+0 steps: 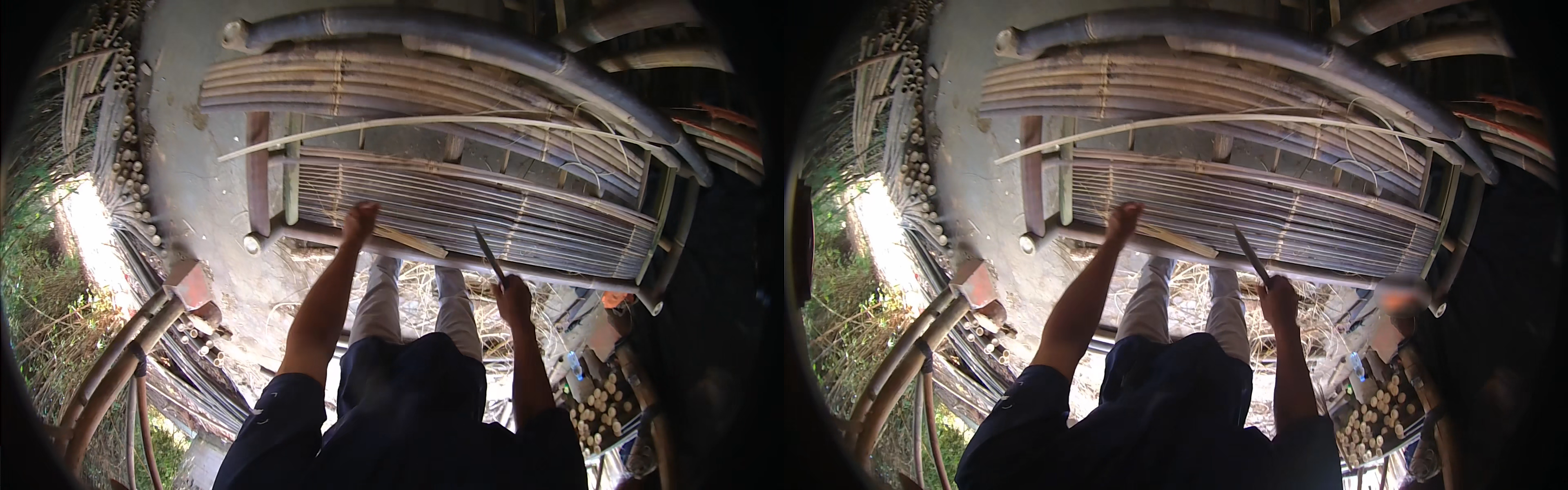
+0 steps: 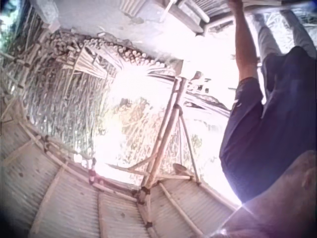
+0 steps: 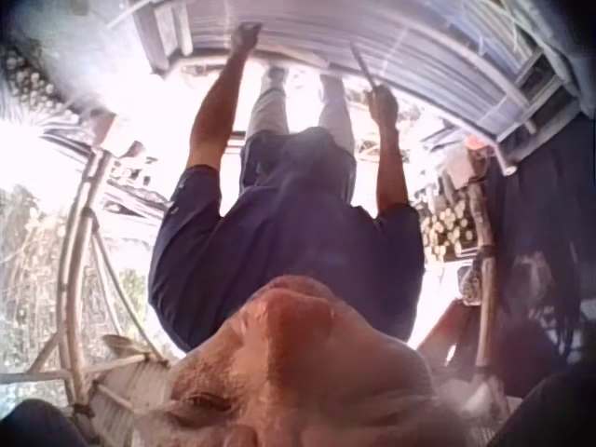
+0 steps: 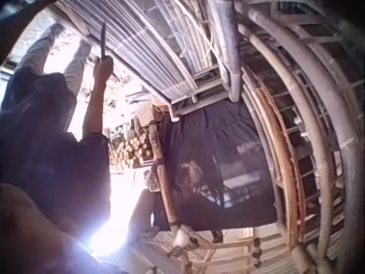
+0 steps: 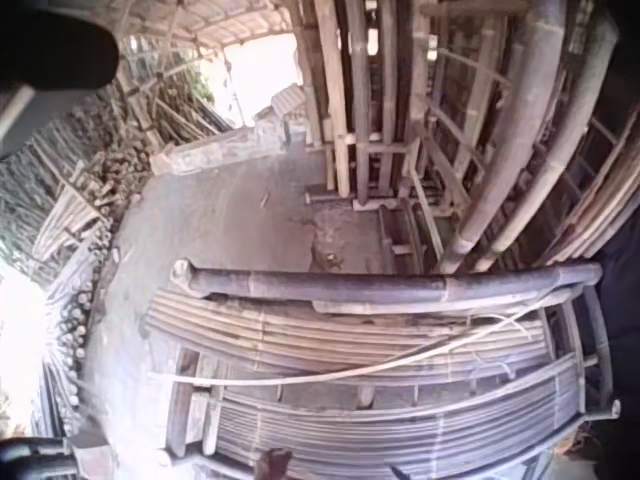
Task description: The person uses a curved knife to split long bamboo poles into thin strips. They hold the pole with one hand and shave off layers with the other, then place the finished strips onto a nearby rack.
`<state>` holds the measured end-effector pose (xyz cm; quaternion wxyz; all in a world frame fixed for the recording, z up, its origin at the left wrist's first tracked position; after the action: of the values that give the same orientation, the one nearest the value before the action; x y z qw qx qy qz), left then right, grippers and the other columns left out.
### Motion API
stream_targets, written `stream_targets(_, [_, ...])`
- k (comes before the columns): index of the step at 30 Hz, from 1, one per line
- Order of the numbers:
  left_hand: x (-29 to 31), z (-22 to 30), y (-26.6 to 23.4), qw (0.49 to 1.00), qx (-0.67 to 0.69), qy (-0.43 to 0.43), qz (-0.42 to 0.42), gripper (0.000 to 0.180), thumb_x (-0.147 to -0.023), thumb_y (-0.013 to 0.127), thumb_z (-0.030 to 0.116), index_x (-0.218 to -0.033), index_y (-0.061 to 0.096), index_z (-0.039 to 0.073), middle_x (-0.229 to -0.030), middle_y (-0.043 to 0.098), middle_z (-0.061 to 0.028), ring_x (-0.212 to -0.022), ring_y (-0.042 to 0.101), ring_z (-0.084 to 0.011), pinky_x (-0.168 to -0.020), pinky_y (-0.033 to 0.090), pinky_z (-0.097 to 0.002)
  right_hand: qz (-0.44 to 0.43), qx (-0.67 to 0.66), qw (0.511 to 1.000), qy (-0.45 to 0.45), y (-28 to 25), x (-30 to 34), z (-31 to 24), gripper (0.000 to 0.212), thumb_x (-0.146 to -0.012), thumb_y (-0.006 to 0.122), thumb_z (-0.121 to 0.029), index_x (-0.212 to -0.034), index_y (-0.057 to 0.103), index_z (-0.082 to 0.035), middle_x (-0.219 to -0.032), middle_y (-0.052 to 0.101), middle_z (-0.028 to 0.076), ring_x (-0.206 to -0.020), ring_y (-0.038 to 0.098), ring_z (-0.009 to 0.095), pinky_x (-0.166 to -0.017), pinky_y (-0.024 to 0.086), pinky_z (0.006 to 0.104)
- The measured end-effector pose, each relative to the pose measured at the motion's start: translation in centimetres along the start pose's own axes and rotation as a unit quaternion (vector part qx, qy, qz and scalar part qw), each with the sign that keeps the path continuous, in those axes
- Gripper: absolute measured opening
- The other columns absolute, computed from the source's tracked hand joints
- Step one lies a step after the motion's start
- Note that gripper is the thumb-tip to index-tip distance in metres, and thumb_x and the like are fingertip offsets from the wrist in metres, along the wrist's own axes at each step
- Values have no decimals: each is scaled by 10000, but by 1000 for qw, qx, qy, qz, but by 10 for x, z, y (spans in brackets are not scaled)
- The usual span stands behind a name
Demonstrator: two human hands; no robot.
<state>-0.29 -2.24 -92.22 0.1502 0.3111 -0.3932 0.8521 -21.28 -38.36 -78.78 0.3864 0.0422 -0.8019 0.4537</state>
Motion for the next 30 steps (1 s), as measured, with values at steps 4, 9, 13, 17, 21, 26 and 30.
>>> stream_targets(4, [-50, -45, -33, 932, 304, -194, 37, 432, -938, 622, 425, -871, 673, 1, -742, 677, -55, -655, 673, -151, -588, 513, -292, 77, 83, 984, -140, 3, -108, -51, 321, -787, 759, -175, -999, 615, 18, -1289, 551, 209, -1138, 544, 386, -958, 476, 466])
stream_targets(9, [-88, -45, -74, 980, -62, -61, 179, 535, -883, 673, 370, -1277, 562, 27, -1212, 588, -212, -1122, 575, -396, -890, 486, -489, 44, 213, 964, -152, 9, -211, -102, 371, -754, 785, -227, -1018, 657, 1, -1464, 423, 189, -1357, 391, 344, -1025, 434, 479])
stream_targets(13, [-115, -29, -83, 974, -91, 52, 201, 759, -893, 647, 406, -1496, 325, 75, -1550, 242, -246, -1395, 321, -431, -1106, 360, -485, -19, 281, 952, -116, 38, -256, -102, 393, -854, 717, -343, -1075, 656, -23, -1486, 426, 112, -1388, 358, 307, -1074, 372, 519])
stream_targets(17, [-148, -48, -72, 970, -126, 156, 135, 808, -893, 612, 533, -1506, 324, 91, -1556, 225, -264, -1461, 157, -459, -1166, 226, -548, -34, 293, 949, -112, 38, -265, -106, 355, -853, 725, -292, -1085, 644, -36, -1446, 465, 90, -1345, 428, 256, -1096, 346, 506])
stream_targets(21, [-153, -52, -63, 970, -116, 170, 131, 813, -887, 575, 606, -1494, 362, 108, -1565, 206, -264, -1457, 124, -499, -1136, 201, -632, -4, 305, 940, -152, 19, -260, -113, 369, -786, 777, -217, -1073, 613, -53, -1224, 564, 71, -1186, 540, 268, -978, 414, 474])
stream_targets(26, [-143, -40, -62, 972, -118, 167, 115, 801, -899, 488, 672, -1517, 337, 186, -1585, 186, -229, -1467, 121, -474, -1120, 193, -671, 54, 255, 939, -223, -20, -233, -116, 350, -736, 795, -131, -1008, 582, -74, -997, 585, 105, -995, 586, 320, -815, 425, 449])
stream_targets(30, [-145, -33, -64, 975, -135, 164, 59, 842, -893, 449, 713, -1542, 284, 202, -1599, 158, -216, -1477, 111, -450, -1137, 203, -641, 48, 211, 956, -200, -40, -221, -108, 304, -756, 783, -134, -957, 561, -79, -944, 575, 100, -945, 581, 332, -809, 409, 449])
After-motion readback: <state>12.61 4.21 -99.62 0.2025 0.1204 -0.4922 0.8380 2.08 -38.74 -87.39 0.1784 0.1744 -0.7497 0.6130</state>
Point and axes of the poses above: each hand's wrist, its own x-axis away from the middle knuckle, its own y-axis out of the palm, z = x × y, the point moved 2 cm from there along -x, towards the middle knuckle
